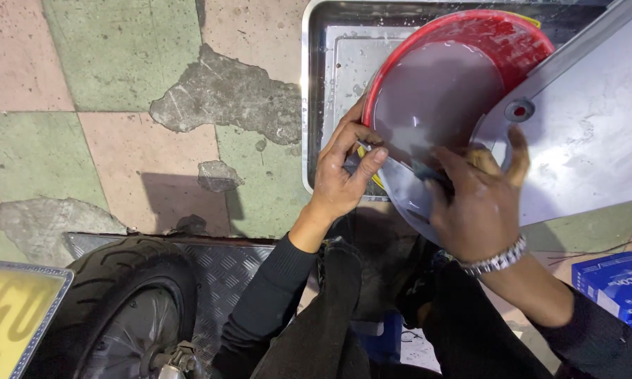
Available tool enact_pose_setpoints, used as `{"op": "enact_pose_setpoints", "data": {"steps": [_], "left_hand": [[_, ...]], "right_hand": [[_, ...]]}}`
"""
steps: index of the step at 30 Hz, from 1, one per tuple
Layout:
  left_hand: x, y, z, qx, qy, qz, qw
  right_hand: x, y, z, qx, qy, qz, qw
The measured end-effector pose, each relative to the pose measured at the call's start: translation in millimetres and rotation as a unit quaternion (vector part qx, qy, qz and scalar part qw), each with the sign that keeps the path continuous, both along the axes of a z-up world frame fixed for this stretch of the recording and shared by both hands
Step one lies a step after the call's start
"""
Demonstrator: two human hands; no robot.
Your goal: The person sands a white plastic motorcycle part with a sanding block, repeatedly dipping the block into a red basin of water. The person holds the part with one hand and sands with the other, working over a metal tray.
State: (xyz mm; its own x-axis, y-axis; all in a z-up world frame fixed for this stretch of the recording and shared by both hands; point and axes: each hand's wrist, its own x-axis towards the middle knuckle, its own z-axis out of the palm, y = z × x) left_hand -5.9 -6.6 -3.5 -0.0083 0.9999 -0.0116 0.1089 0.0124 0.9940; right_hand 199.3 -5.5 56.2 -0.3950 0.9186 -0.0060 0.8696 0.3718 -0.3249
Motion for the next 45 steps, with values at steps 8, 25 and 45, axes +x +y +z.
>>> {"op": "enact_pose_setpoints", "data": {"steps": [8, 25, 45], "left_hand": [[-0.4, 2.3, 1.2, 0.018, -0.002, 0.002, 1.000], [-4.4, 2.3, 1.8, 0.041, 0.021, -0.013, 0.999], [-8.7, 6.8, -6.7, 0.005, 0.039, -0.061, 0.997]], "right_hand": [[-16.4, 15.2, -23.8, 0.064, 0.101, 0.000, 0.993], [12.0, -5.3, 15.5, 0.080, -0.205, 0.171, 0.960], [72.0, -8.2, 37.8, -0.040, 0.113, 0.035, 0.992]]}}
